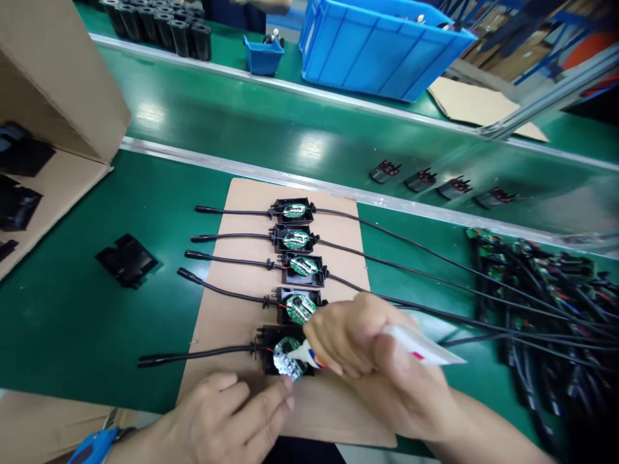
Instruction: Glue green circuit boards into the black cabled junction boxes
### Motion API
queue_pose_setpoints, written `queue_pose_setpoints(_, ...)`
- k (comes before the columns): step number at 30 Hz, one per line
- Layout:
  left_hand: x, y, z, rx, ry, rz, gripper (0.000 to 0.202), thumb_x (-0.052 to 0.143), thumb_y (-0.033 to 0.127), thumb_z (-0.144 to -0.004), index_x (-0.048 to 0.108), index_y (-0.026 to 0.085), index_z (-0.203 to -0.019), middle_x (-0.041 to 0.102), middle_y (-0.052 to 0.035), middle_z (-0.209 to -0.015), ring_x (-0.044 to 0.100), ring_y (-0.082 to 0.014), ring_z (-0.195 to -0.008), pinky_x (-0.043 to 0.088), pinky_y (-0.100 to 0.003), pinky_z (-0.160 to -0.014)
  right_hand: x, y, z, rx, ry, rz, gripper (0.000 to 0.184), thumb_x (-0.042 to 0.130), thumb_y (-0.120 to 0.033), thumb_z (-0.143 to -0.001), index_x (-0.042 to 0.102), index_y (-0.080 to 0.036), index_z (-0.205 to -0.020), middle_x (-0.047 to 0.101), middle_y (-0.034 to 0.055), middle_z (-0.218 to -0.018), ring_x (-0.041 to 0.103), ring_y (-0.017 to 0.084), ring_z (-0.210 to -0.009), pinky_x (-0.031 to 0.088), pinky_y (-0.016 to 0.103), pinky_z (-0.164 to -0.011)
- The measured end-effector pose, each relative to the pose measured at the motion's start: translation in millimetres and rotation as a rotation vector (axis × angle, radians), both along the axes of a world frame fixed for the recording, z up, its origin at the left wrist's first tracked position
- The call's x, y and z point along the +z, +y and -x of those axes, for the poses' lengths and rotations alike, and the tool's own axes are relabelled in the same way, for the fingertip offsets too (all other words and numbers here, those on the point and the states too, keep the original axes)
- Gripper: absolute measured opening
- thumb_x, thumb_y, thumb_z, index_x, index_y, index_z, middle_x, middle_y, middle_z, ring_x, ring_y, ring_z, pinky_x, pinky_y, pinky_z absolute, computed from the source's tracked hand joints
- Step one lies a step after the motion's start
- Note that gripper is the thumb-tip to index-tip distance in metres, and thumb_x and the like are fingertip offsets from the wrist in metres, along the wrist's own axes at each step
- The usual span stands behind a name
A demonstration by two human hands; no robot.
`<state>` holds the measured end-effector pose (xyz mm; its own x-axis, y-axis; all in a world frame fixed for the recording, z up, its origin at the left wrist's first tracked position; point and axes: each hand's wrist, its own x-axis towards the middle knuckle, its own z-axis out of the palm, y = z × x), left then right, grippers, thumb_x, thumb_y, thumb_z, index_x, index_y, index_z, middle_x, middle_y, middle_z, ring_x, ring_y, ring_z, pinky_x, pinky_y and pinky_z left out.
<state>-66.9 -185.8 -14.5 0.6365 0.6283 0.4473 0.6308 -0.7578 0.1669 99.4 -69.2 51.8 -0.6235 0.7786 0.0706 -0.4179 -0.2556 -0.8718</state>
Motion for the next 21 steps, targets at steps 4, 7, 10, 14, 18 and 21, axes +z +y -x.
queue_pose_setpoints(4, -10.3, -7, -2, 0.054, -0.073, 0.023, 0.038, 0.041, 0.011, -0.087, 0.064, 0.007, -0.117, 0.060, -0.0127, -0.129, 0.057, -0.0151, -0.062, 0.045, -0.029, -0.048, -12.5, -8, 18, -0.005, 0.031, -0.068, 0.031, 0.054, -0.039, -0.089, 0.040, -0.020, -0.068, 0.027, -0.0055, -0.053, 0.025, 0.008, -0.046, 0.020, 0.025, -0.045)
queue_pose_setpoints(7, -12.3, -9, -3, 0.079, -0.096, 0.051, 0.040, 0.042, 0.010, -0.084, 0.063, 0.007, -0.119, 0.056, -0.0123, -0.133, 0.058, -0.0160, -0.064, 0.046, -0.031, -0.049, -15.4, -10, 21, -0.011, 0.022, -0.119, 0.029, 0.053, -0.036, -0.088, 0.041, -0.020, -0.067, 0.027, -0.0055, -0.053, 0.025, 0.008, -0.046, 0.019, 0.025, -0.045)
queue_pose_setpoints(10, -11.2, -9, -4, 0.096, -0.117, 0.047, 0.040, 0.044, 0.009, -0.083, 0.064, 0.007, -0.117, 0.058, -0.0127, -0.131, 0.059, -0.0166, -0.065, 0.046, -0.030, -0.050, -13.1, -11, 16, 0.000, -0.013, -0.118, 0.029, 0.052, -0.037, -0.089, 0.041, -0.020, -0.068, 0.028, -0.0052, -0.053, 0.026, 0.009, -0.046, 0.019, 0.025, -0.045)
queue_pose_setpoints(14, -8.5, -7, -4, 0.078, -0.112, 0.041, 0.036, 0.046, 0.009, -0.085, 0.065, 0.007, -0.114, 0.059, -0.0128, -0.129, 0.059, -0.0162, -0.065, 0.046, -0.029, -0.050, -7.3, -15, 5, 0.007, -0.082, -0.091, 0.032, 0.051, -0.040, -0.090, 0.038, -0.020, -0.068, 0.027, -0.0047, -0.054, 0.027, 0.010, -0.048, 0.021, 0.026, -0.048)
queue_pose_setpoints(18, -8.6, -7, -3, 0.085, -0.125, 0.040, 0.035, 0.044, 0.007, -0.086, 0.066, 0.007, -0.114, 0.059, -0.0129, -0.130, 0.059, -0.0161, -0.066, 0.047, -0.030, -0.051, -3.8, -21, -3, 0.007, -0.126, -0.093, 0.033, 0.051, -0.041, -0.090, 0.037, -0.020, -0.068, 0.026, -0.0048, -0.054, 0.028, 0.009, -0.048, 0.021, 0.027, -0.048)
queue_pose_setpoints(21, -10.7, -8, -4, 0.086, -0.123, 0.048, 0.036, 0.045, 0.008, -0.086, 0.064, 0.006, -0.116, 0.057, -0.0132, -0.131, 0.059, -0.0162, -0.066, 0.047, -0.030, -0.051, -3.2, -22, -7, 0.003, -0.154, -0.089, 0.034, 0.050, -0.042, -0.090, 0.037, -0.020, -0.068, 0.026, -0.0047, -0.054, 0.028, 0.010, -0.048, 0.021, 0.027, -0.049)
